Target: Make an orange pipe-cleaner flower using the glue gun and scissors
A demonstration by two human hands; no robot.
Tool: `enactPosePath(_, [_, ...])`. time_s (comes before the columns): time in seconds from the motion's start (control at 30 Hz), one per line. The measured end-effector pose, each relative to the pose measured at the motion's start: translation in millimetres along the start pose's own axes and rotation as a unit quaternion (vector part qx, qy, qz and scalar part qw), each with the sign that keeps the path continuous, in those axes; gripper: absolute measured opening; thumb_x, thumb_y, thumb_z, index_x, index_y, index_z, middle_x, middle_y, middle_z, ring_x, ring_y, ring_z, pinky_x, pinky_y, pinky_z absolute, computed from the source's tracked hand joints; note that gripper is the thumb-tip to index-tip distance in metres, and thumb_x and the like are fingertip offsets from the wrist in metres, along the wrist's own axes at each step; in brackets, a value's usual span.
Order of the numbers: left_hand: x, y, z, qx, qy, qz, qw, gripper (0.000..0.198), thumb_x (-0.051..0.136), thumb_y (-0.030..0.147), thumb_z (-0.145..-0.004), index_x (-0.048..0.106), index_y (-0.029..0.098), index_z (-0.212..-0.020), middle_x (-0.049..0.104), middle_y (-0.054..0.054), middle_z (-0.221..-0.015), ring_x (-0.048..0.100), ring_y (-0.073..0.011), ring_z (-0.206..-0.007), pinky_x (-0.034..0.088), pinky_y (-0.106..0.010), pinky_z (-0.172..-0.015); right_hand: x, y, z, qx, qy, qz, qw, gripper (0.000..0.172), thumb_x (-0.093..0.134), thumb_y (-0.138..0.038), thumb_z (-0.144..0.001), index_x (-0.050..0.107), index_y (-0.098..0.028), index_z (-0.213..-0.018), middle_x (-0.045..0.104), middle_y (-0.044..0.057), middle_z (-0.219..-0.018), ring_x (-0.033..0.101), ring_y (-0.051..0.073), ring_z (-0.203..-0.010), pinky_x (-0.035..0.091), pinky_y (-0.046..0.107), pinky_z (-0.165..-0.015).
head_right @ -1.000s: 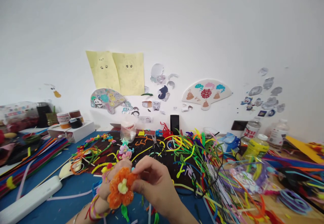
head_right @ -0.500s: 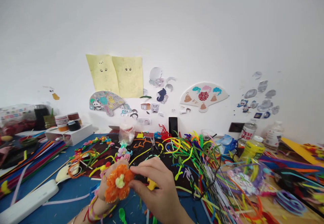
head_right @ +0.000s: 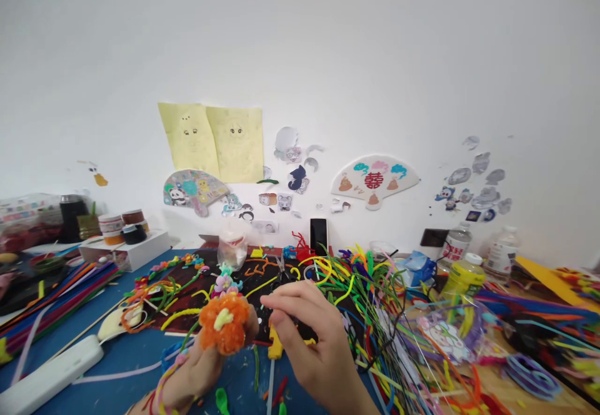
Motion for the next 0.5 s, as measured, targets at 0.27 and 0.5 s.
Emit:
enactPosePath(0.27, [37.7, 32, 7, 0.178, -0.175, -0.140, 0.958, 0.024, 0.052, 0.033, -0.083, 0.073, 0.024, -0.082, 0.071, -0.005, -0.088, 0.061, -0.0224, -0.088, 0.049, -0.028, -0.078, 15, -7, -2, -0.040, -0.070, -0.031, 0.996, 0.025, 0.063, -0.017, -0.078, 0.066, -0.027, -0.101, 0.068, 0.002, -0.093, 0.058, 0.017, -0.088, 0.047, 0.034, -0.081])
enactPosePath(0.5, [32.4, 39, 7, 0.319, -0.186, -0.236, 0.899, 0.030, 0.042, 0.032, -0.089, 0.069, 0.026, -0.101, 0.071, -0.003, -0.099, 0.064, -0.0201, -0.089, 0.051, -0.028, -0.083, 21, -16, -2, -0.076, -0.071, 0.029, 0.994, 0.022, 0.059, -0.012, -0.080, 0.067, -0.024, -0.097, 0.068, 0.002, -0.090, 0.056, 0.015, -0.087, 0.046, 0.031, -0.080])
Point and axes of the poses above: each hand's wrist, its own z-axis away from the middle knuckle, its own x-axis out of the palm, y = z × x, the point moved 9 cm from there along -z, towards the middle knuckle
